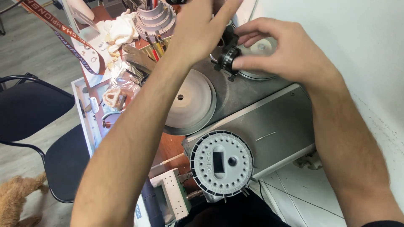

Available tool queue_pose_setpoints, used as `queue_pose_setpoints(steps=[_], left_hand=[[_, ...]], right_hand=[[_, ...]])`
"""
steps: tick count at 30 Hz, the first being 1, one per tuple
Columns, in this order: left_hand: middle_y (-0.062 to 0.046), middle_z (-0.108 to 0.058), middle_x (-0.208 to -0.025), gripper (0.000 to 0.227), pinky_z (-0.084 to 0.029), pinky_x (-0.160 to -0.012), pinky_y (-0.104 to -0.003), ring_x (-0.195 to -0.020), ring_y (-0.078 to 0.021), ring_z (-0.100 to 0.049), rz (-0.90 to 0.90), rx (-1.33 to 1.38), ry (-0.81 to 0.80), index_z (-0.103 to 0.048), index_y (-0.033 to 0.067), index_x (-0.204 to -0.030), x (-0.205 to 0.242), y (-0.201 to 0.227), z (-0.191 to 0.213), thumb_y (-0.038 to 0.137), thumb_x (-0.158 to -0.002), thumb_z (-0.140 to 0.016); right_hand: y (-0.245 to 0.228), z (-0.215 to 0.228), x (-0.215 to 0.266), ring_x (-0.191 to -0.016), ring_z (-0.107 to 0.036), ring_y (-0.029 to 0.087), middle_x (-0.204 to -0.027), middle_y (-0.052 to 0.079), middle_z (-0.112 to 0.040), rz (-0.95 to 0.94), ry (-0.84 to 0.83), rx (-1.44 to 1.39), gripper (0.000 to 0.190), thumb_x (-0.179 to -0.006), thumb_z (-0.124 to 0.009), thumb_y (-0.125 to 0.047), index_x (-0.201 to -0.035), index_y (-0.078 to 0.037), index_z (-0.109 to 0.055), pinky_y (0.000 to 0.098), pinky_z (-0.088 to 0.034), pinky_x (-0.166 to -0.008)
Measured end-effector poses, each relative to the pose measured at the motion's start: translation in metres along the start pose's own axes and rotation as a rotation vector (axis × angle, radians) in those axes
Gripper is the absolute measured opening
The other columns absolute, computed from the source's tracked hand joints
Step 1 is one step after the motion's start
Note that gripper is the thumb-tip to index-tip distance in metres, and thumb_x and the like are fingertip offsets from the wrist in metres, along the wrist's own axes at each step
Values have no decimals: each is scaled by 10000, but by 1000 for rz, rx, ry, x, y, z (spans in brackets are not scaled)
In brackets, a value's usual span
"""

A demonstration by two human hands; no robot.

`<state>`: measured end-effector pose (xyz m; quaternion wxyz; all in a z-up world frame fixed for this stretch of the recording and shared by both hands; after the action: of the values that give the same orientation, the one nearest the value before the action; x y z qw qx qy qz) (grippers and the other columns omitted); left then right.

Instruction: Sharpening a jewelry tool using a specialized sharpening machine and a precision jig to maintain specific angles.

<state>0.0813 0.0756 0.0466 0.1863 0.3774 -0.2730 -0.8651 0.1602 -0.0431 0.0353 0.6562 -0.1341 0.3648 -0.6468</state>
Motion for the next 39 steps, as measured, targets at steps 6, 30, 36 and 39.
queue_pose_setpoints(steps=[6, 30, 36, 39], left_hand=[[-4, -671, -622, 429, -480, -641, -330, -583, -152, -613, -21, 158, -161, -505, 102, -783, -15, -2, -32, 387, -959, -237], [-31, -524, -654, 371, -437, -596, -359, -579, -241, -502, 43, 72, -150, -473, 107, -920, -22, -13, -34, 410, -991, -271], [-24, -529, -619, 520, -467, -588, -337, -554, -194, -493, 156, 122, -165, -493, 94, -1005, -18, -9, -29, 557, -930, -267], [-31, -523, -623, 506, -464, -572, -348, -546, -204, -468, 191, 95, -154, -463, 83, -891, -17, -15, -30, 554, -934, -285]], right_hand=[[-6, -17, -2, -1029, -631, 238, -1140, 117, -648, 64, -23, 170, 790, -694, -924, -388, -1263, -1, -535, 382, -492, -921], [-3, -26, -1, -1002, -651, 274, -1150, 143, -619, 202, 171, 229, 672, -744, -883, -282, -1218, 32, -525, 404, -474, -914], [-9, -25, -2, -984, -638, 281, -1130, 151, -615, 250, 199, 225, 657, -746, -894, -268, -1195, 47, -533, 393, -504, -904], [-10, -26, -1, -987, -642, 291, -1133, 156, -608, 264, 205, 217, 656, -750, -894, -262, -1196, 48, -525, 397, -511, -903]])
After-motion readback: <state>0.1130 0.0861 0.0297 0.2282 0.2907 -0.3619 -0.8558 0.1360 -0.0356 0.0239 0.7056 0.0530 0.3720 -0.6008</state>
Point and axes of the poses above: each hand's wrist, its own x-axis away from the middle knuckle, its own z-axis out of the back of the hand, y = z × x, the point moved 9 cm from there along -x, towards the middle knuckle
